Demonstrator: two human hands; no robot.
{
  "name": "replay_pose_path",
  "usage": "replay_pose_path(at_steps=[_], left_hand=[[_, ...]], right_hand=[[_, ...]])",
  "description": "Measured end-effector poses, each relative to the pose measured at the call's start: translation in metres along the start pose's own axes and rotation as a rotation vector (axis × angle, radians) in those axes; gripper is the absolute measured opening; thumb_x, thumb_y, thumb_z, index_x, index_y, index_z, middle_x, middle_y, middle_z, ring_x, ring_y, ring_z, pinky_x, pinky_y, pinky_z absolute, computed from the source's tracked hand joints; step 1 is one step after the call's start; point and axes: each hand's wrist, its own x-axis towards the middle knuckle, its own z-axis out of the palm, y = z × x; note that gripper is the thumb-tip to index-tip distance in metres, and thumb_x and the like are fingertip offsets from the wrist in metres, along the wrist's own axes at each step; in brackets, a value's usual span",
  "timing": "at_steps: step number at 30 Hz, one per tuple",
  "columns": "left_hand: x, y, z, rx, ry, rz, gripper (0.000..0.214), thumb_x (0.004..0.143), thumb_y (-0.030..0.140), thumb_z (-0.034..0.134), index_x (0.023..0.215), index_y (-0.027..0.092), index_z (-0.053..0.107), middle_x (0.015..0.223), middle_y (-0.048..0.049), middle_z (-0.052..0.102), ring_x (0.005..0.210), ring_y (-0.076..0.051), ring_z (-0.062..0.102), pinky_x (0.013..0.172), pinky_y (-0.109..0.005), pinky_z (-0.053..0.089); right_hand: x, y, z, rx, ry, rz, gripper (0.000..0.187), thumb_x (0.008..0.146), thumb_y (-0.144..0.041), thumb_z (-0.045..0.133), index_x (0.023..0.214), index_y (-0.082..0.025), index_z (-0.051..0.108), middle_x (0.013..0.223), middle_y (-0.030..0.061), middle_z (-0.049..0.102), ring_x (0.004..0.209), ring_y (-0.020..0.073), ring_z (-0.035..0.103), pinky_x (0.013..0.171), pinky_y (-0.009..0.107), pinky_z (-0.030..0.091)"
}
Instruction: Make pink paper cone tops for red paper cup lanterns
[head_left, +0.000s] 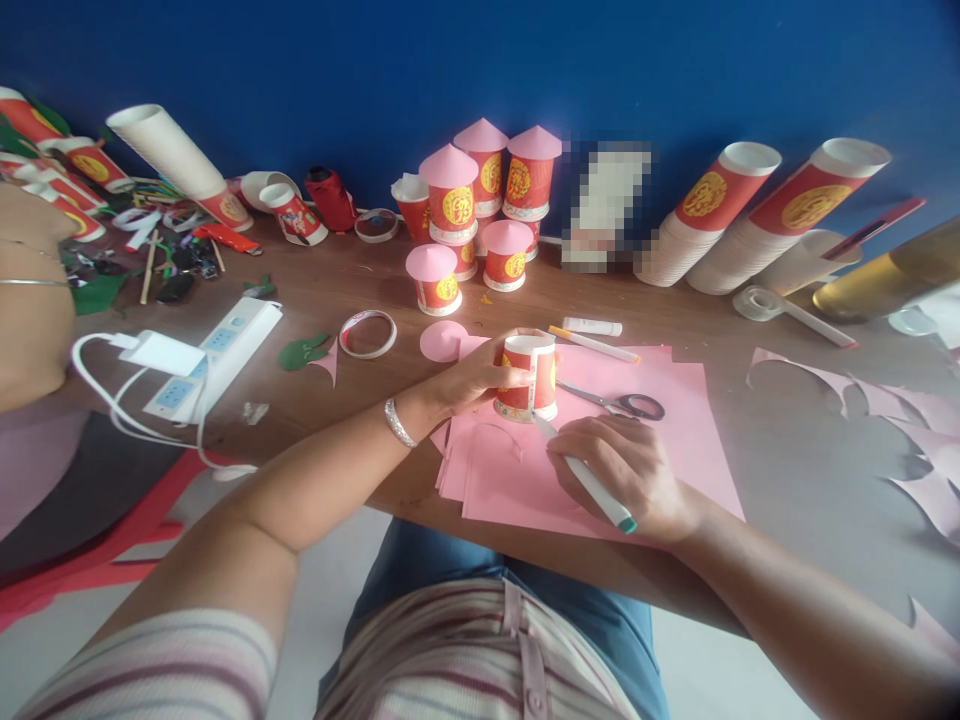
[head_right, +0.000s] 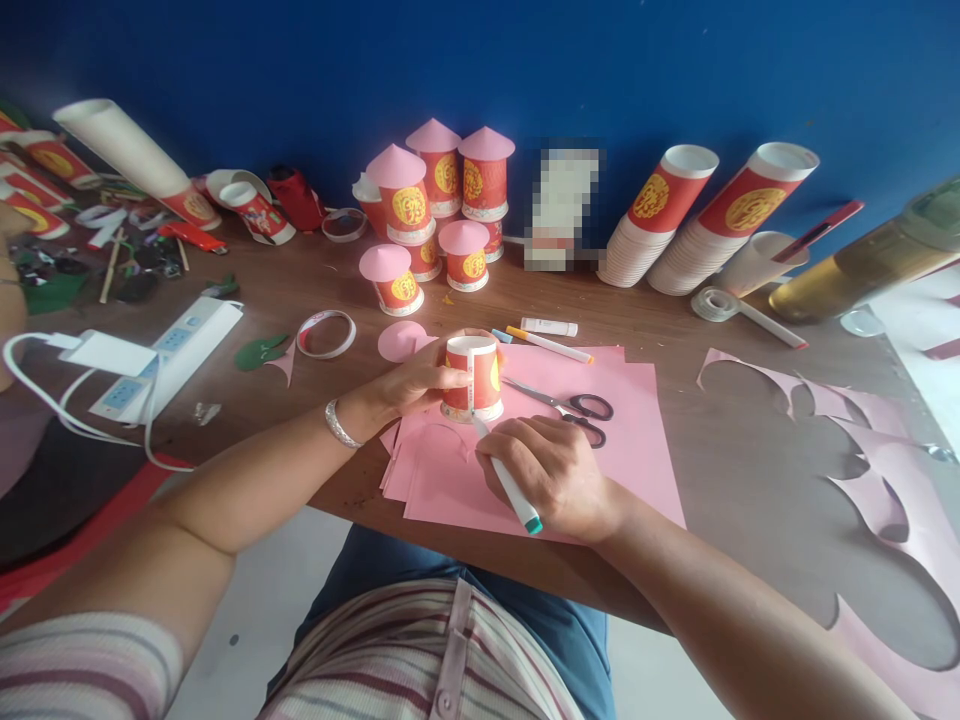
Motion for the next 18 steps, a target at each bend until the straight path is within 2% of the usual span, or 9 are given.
replay_pose_path(at_steps=[9, 18], left_hand=[[0.0002, 0.0, 0.0001, -0.016, -0.001, 0.001, 0.042, 0.07, 0.028, 0.079, 0.108, 0.017, 0.065, 0.107, -0.0107, 0.07, 0.093, -0.023, 0.068, 0.076, -0.034, 0.052], [0.0009, -0.0014, -0.0014, -0.035, -0.01, -0.009, 0.041, 0.071, 0.026, 0.08, 0.108, 0.018, 0.063, 0.107, -0.0109, 0.068, 0.092, -0.022, 0.066, 0.078, -0.033, 0.052]], right_hand=[[-0.0009, -0.0002, 0.0002, 0.004, 0.014, 0.002, 0.021, 0.089, -0.004, 0.059, 0.102, -0.02, 0.061, 0.077, 0.0009, 0.069, 0.063, 0.0144, 0.065, 0.055, 0.027, 0.053], [0.0005, -0.0019, 0.0019, -0.028, 0.03, -0.023, 0.018, 0.09, -0.003, 0.06, 0.099, -0.018, 0.059, 0.073, 0.0007, 0.067, 0.059, 0.0127, 0.061, 0.053, 0.026, 0.05]])
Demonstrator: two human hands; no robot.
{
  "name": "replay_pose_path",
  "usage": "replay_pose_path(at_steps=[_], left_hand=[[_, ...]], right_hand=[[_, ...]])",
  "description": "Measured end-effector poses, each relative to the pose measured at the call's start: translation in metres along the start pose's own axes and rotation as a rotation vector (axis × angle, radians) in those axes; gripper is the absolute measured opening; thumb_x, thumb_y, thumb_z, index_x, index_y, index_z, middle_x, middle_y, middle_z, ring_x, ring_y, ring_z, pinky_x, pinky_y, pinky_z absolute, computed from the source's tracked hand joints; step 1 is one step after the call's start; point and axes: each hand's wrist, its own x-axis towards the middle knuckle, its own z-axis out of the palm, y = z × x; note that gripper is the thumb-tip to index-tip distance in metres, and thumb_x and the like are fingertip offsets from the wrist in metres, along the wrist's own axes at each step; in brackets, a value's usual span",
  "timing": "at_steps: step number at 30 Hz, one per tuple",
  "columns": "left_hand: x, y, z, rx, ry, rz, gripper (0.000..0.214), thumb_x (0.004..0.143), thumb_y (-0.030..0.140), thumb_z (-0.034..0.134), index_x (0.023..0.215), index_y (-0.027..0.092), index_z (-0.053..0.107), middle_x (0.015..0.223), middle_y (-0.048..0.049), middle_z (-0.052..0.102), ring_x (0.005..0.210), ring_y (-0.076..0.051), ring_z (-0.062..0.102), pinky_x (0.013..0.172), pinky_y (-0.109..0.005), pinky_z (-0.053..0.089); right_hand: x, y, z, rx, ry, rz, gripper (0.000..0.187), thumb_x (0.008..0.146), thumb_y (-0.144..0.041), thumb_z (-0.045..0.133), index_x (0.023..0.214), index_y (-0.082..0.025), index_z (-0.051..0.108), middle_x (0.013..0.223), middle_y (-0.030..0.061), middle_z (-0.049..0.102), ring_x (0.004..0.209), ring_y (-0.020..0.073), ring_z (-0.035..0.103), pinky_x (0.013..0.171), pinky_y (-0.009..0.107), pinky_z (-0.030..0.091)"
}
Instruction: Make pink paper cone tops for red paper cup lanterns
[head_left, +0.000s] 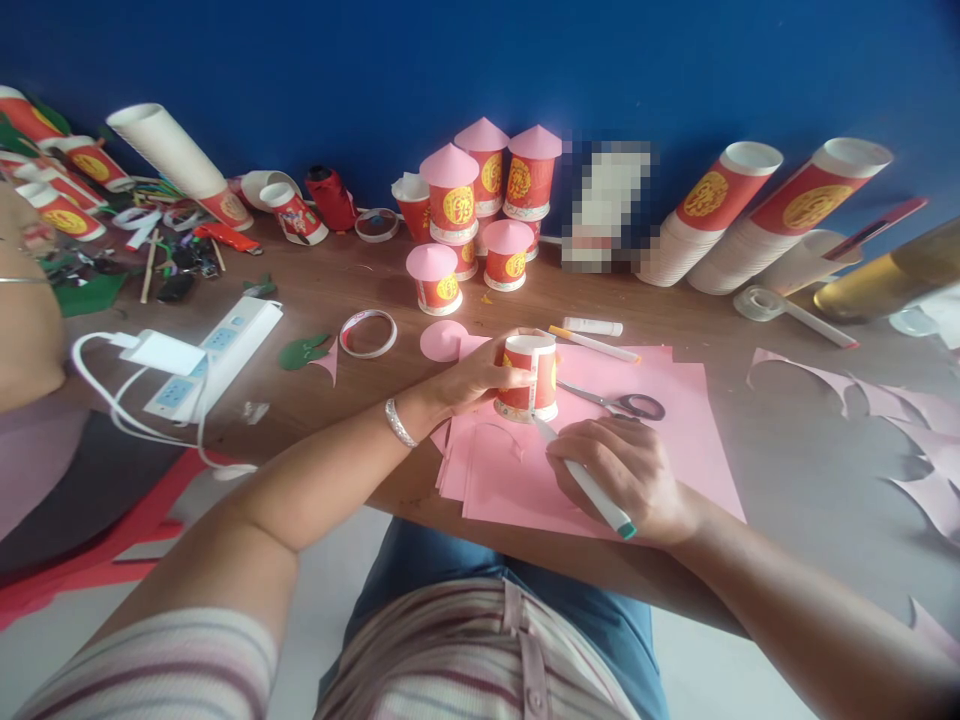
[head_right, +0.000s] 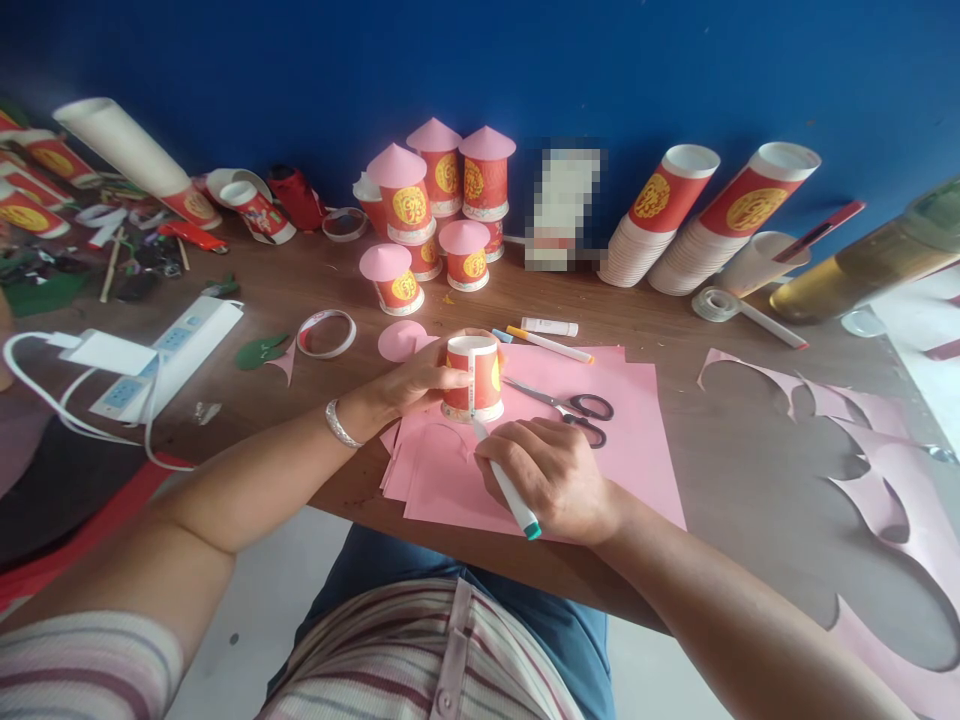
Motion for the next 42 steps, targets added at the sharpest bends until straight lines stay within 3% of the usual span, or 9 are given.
replay_pose_path(at_steps=[23, 33, 42], left_hand=[[0.0011, -0.0008, 0.0001, 0.007, -0.022, 0.009, 0.04, 0.071, 0.024, 0.078, 0.107, 0.017, 0.063, 0.105, -0.0094, 0.067, 0.09, -0.02, 0.064, 0.074, -0.03, 0.051], [-0.0006, 0.0018, 0.004, -0.005, 0.003, -0.005, 0.043, 0.069, 0.023, 0.078, 0.107, 0.017, 0.061, 0.105, -0.0096, 0.068, 0.089, -0.02, 0.064, 0.076, -0.031, 0.051], [0.0003, -0.0001, 0.0014, 0.034, -0.019, -0.014, 0.036, 0.068, 0.023, 0.075, 0.101, 0.017, 0.061, 0.097, -0.0055, 0.064, 0.082, -0.016, 0.059, 0.067, -0.028, 0.044]], right_hand=[[-0.0029, 0.0011, 0.0035, -0.01, -0.015, -0.007, 0.017, 0.088, -0.001, 0.063, 0.097, -0.015, 0.06, 0.074, 0.0025, 0.067, 0.061, 0.0136, 0.061, 0.055, 0.027, 0.048], [-0.0022, 0.0019, 0.0025, -0.008, -0.028, -0.005, 0.017, 0.092, -0.002, 0.059, 0.099, -0.017, 0.059, 0.076, 0.0018, 0.069, 0.062, 0.0134, 0.064, 0.055, 0.026, 0.051], [0.001, 0.0034, -0.0041, 0.017, -0.074, -0.013, 0.017, 0.096, -0.004, 0.05, 0.104, -0.016, 0.058, 0.081, 0.0057, 0.072, 0.068, 0.0157, 0.069, 0.057, 0.028, 0.055]])
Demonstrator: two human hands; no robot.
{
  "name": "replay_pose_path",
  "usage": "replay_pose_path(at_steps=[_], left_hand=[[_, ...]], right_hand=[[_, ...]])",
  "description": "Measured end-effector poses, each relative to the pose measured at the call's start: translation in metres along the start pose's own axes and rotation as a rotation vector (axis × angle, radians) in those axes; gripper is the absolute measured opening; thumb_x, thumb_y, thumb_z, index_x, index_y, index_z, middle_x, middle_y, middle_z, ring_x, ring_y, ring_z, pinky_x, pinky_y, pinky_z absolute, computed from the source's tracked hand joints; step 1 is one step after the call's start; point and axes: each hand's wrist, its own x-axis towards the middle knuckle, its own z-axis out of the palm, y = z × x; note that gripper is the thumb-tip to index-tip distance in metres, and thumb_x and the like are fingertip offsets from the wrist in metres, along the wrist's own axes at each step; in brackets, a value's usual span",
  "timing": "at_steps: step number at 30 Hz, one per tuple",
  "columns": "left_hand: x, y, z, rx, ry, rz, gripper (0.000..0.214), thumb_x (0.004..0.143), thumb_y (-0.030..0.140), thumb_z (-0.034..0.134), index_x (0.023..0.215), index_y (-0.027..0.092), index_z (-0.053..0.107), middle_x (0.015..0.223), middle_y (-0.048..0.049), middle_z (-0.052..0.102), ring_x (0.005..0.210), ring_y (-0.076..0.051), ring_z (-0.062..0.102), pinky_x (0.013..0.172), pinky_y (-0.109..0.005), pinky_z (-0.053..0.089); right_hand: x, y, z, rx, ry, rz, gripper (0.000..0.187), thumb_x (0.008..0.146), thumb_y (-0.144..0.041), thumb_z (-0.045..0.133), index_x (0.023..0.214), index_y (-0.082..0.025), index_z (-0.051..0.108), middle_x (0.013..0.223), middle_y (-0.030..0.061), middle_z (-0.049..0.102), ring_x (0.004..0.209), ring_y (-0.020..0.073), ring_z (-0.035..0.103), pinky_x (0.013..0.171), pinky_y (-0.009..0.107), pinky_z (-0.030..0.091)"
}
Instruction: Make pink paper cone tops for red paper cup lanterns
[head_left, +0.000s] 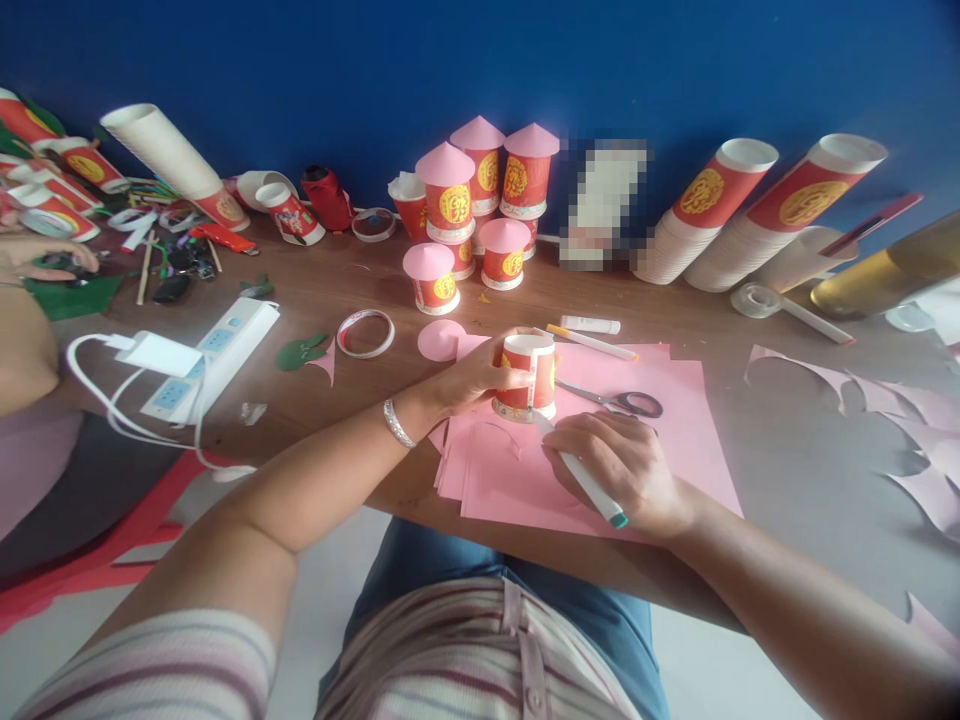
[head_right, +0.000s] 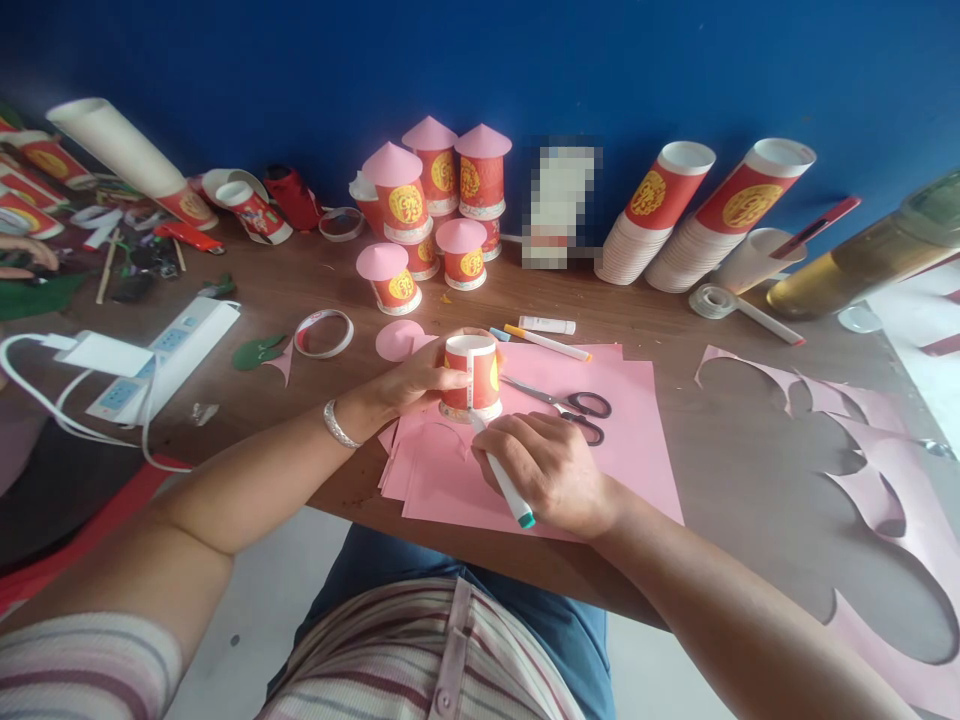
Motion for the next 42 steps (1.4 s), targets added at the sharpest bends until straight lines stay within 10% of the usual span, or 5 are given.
replay_pose_path(at_steps=[42], left_hand=[[-0.0013, -0.0013, -0.0022, -0.038, 0.031, -0.002, 0.046, 0.069, 0.024, 0.079, 0.111, 0.017, 0.061, 0.112, -0.0123, 0.069, 0.094, -0.022, 0.066, 0.079, -0.033, 0.053]], right_hand=[[-0.0034, -0.0016, 0.0043, -0.061, 0.047, 0.05, 0.018, 0.091, -0.003, 0.057, 0.097, -0.02, 0.057, 0.074, -0.0003, 0.066, 0.06, 0.0124, 0.061, 0.054, 0.026, 0.046]])
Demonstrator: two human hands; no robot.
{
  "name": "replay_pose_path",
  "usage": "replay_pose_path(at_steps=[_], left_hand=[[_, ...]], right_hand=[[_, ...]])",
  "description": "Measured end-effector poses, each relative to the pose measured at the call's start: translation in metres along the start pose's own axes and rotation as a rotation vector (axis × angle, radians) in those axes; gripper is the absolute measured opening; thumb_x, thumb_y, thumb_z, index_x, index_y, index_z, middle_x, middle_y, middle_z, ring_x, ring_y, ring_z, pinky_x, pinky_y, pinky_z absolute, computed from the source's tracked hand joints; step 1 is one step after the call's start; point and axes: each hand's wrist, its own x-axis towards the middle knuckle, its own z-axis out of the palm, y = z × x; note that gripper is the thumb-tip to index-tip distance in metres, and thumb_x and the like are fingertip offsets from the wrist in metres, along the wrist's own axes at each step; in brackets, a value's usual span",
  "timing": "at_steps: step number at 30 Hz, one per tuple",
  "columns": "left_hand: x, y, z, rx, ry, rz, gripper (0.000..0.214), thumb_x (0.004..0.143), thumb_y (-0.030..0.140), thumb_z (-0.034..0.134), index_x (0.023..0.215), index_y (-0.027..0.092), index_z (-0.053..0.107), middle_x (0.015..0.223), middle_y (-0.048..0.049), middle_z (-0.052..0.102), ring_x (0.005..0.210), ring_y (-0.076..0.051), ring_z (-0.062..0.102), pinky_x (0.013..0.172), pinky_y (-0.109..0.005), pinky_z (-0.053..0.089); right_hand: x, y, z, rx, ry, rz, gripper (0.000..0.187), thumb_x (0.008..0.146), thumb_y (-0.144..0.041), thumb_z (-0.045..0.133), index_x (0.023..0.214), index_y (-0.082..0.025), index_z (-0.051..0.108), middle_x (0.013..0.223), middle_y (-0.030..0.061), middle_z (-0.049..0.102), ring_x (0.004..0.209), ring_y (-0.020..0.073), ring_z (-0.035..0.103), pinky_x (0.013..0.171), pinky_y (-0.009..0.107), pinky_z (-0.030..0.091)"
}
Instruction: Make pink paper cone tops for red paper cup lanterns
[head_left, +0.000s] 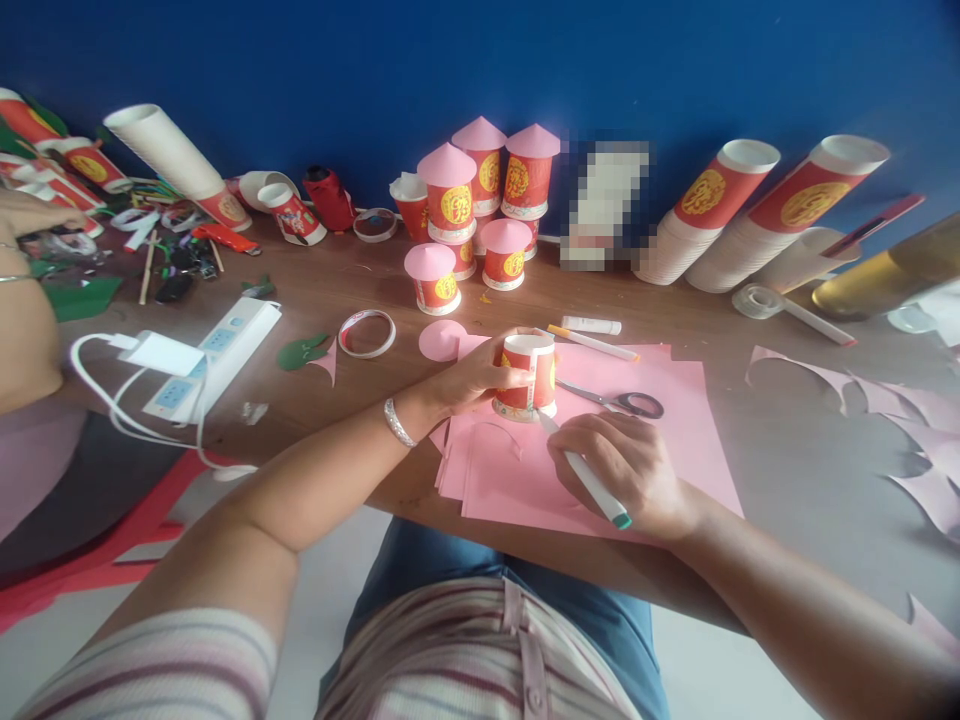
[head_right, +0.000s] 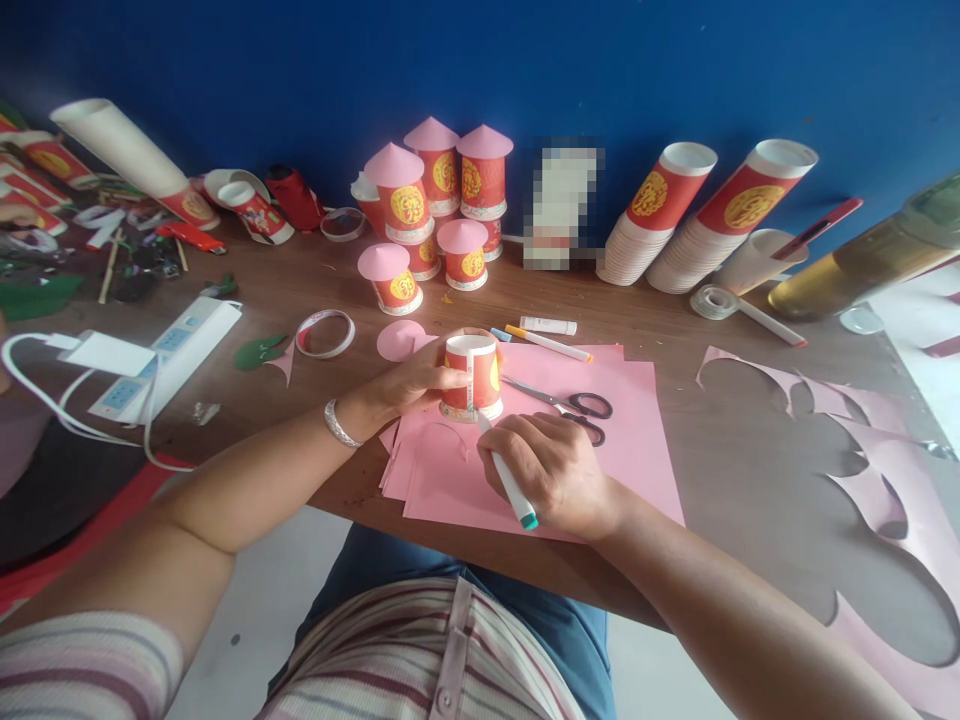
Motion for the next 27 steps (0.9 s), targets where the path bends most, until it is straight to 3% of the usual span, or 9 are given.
replay_pose_path(at_steps=[27], left_hand=[[0.0015, 0.001, 0.0017, -0.007, 0.002, 0.001, 0.048, 0.067, 0.025, 0.079, 0.111, 0.017, 0.061, 0.11, -0.0113, 0.068, 0.092, -0.022, 0.065, 0.076, -0.032, 0.052]], right_hand=[[0.0009, -0.0018, 0.0011, 0.036, -0.007, -0.033, 0.02, 0.088, -0.003, 0.057, 0.1, -0.019, 0.059, 0.075, 0.0006, 0.068, 0.06, 0.0136, 0.062, 0.055, 0.026, 0.049]])
